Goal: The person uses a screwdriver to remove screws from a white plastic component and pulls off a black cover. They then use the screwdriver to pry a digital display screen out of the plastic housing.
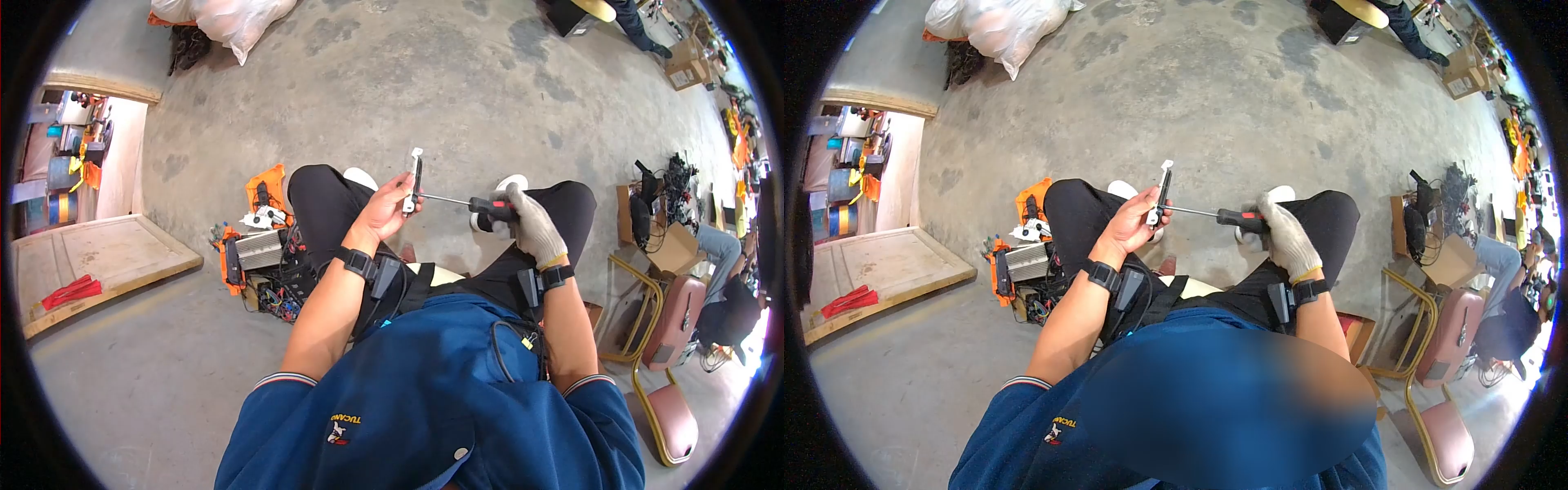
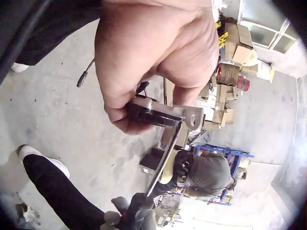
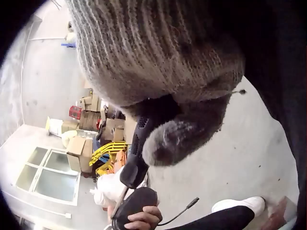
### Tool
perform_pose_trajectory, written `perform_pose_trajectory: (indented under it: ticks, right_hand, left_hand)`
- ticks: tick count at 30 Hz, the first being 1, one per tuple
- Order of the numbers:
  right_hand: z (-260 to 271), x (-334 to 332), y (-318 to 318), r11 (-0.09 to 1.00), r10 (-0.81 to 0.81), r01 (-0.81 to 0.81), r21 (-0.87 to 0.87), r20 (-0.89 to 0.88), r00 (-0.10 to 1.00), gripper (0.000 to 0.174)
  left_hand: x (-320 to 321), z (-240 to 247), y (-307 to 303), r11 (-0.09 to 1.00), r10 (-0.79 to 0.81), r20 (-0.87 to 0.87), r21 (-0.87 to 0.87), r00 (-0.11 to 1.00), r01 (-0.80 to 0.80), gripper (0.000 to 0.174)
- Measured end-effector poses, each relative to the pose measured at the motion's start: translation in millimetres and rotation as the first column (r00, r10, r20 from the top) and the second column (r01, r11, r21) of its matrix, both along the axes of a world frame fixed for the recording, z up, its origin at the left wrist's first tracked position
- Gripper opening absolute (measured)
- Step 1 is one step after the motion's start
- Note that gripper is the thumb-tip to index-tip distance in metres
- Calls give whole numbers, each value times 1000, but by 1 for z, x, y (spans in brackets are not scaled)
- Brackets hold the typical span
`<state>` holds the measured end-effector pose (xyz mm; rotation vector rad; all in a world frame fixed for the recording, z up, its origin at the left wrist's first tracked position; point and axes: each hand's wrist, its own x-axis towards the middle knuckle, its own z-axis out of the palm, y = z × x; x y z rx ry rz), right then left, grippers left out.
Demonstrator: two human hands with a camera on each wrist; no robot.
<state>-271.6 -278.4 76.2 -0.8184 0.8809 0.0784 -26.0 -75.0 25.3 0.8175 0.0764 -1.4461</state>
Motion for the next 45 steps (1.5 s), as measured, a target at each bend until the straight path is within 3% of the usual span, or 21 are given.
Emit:
perform_pose_trajectory:
  ticks: [5, 8, 12, 14, 15, 17, 18, 22, 24, 25, 27, 28, 32, 35, 37, 38, 39, 41, 45]
  right_hand:
    - [11, 10, 11, 983, -148, 157, -98, 90, 985, 38]
    - [12, 9, 11, 950, -269, 299, -87, 252, 930, 37]
    - [11, 8, 6, 969, -247, 248, 14, 153, 957, 35]
    - [-5, 0, -4, 992, 37, -40, -117, -29, 999, 33]
    - [-2, 2, -2, 992, 36, -39, -116, -29, 999, 33]
    - [7, 7, 4, 979, -187, 196, -49, 154, 970, 31]
    - [7, 9, 7, 969, -213, 231, -90, 179, 961, 31]
    - [12, 8, 8, 971, -219, 235, -45, 222, 950, 32]
    - [8, 7, 2, 999, -33, 32, -23, -15, 999, 31]
    - [8, 7, 3, 999, -33, 33, -20, -14, 999, 31]
    - [9, 9, 6, 990, -87, 91, -112, 42, 995, 31]
    - [9, 11, 8, 978, -165, 176, -108, 108, 980, 31]
    - [11, 9, 10, 961, -229, 253, -115, 186, 955, 33]
    - [19, 10, 10, 975, -195, 212, -74, 185, 963, 30]
    - [13, 8, 3, 1000, -7, 6, -30, -27, 1000, 28]
    - [12, 5, 2, 999, 22, -22, -45, -14, 1000, 28]
    - [9, 5, 3, 999, 21, -22, -44, -14, 1000, 28]
    - [-1, 8, 7, 979, -145, 156, -127, 91, 985, 29]
    - [16, 11, 12, 969, -185, 206, -137, 154, 971, 28]
  left_hand:
    - [1, -8, 2, 999, -9, -10, -46, 1000, 9, 20]
    - [1, -6, 1, 999, -3, -13, -51, 1000, 2, 20]
    - [-2, 3, -1, 1000, 3, 21, 1, 1000, -3, 20]
    - [1, -3, 1, 1000, 5, -16, -23, 1000, -6, 19]
    - [1, -3, 2, 1000, 4, -17, -22, 1000, -4, 19]
    - [2, -3, 2, 999, -26, -18, -34, 1000, 25, 19]
    - [2, -2, 1, 999, -28, -18, -37, 999, 27, 19]
    - [-2, 5, -1, 1000, 15, -1, -10, 1000, -15, 20]
    - [-2, 7, -1, 1000, 9, 28, 25, 1000, -10, 22]
    - [-2, 6, -1, 1000, 14, 19, 23, 1000, -14, 22]
    - [-3, 6, -1, 1000, 17, 9, 23, 1000, -17, 22]
    - [-3, 6, -1, 1000, 9, 22, 25, 1000, -9, 23]
    - [0, -1, 0, 1000, 0, -11, -30, 1000, 0, 20]
    - [0, -1, 0, 999, 1, 6, -38, 1000, 0, 20]
    - [1, -1, 2, 1000, 4, 7, -28, 1000, -3, 20]
    - [0, -1, 1, 1000, 5, 6, -22, 1000, -5, 20]
    - [0, -2, 1, 1000, 5, 6, -22, 1000, -4, 20]
    - [0, -3, 1, 1000, 4, 15, -3, 1000, -4, 20]
    - [0, -3, 1, 1000, -3, 15, -28, 1000, 3, 21]
